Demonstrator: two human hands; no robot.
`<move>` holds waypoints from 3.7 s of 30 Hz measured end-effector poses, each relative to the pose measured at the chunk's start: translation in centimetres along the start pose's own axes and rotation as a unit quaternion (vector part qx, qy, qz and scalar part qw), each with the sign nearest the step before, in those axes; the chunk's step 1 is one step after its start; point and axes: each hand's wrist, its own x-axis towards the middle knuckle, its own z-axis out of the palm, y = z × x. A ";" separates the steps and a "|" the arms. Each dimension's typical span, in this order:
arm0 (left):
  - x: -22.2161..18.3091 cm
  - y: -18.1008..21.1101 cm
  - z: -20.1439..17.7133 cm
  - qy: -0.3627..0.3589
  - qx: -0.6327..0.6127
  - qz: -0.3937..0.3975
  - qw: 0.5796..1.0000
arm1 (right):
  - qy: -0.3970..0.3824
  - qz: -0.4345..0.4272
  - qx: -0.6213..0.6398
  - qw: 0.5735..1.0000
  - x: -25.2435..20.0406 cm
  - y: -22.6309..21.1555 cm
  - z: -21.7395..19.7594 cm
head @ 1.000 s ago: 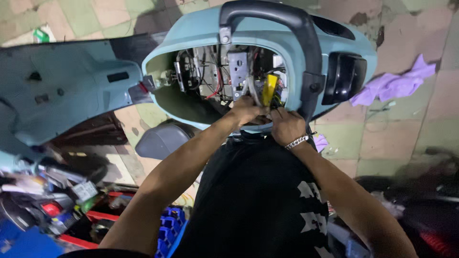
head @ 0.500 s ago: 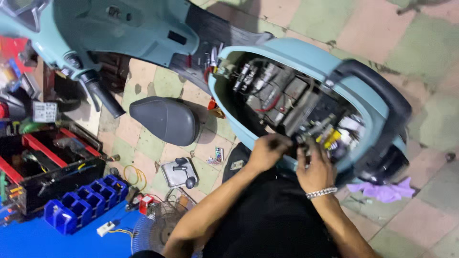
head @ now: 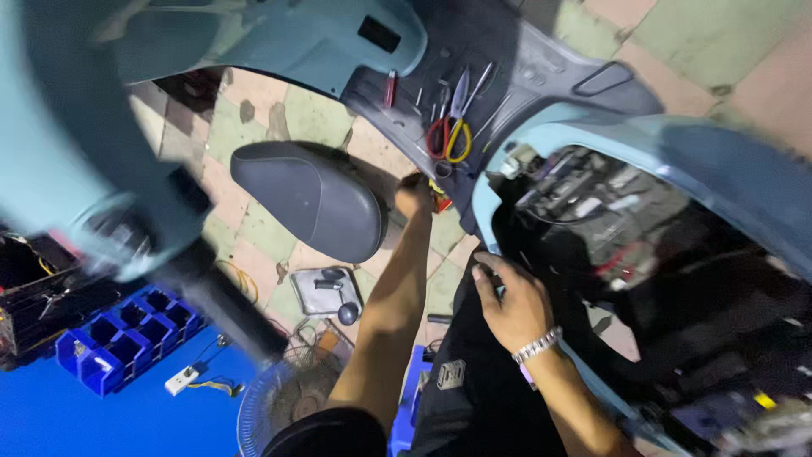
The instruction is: The person works on the internal components of an electric scooter by connecting and organizing wires within the battery compartment using their hands and yellow handled scissors, before replacing the scooter seat.
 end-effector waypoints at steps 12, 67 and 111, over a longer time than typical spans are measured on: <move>3.2 -6.5 6.6 -0.010 -0.022 -0.068 0.997 | 0.050 0.025 -0.007 0.998 4.3 -0.2 3.6; -21.4 18.2 -22.0 -0.449 -0.388 -0.189 0.782 | -0.043 0.098 0.234 0.966 -6.9 0.5 -2.8; -46.8 30.4 -13.3 -0.407 0.227 0.406 0.786 | 0.110 0.166 0.208 0.958 -26.4 25.2 -23.9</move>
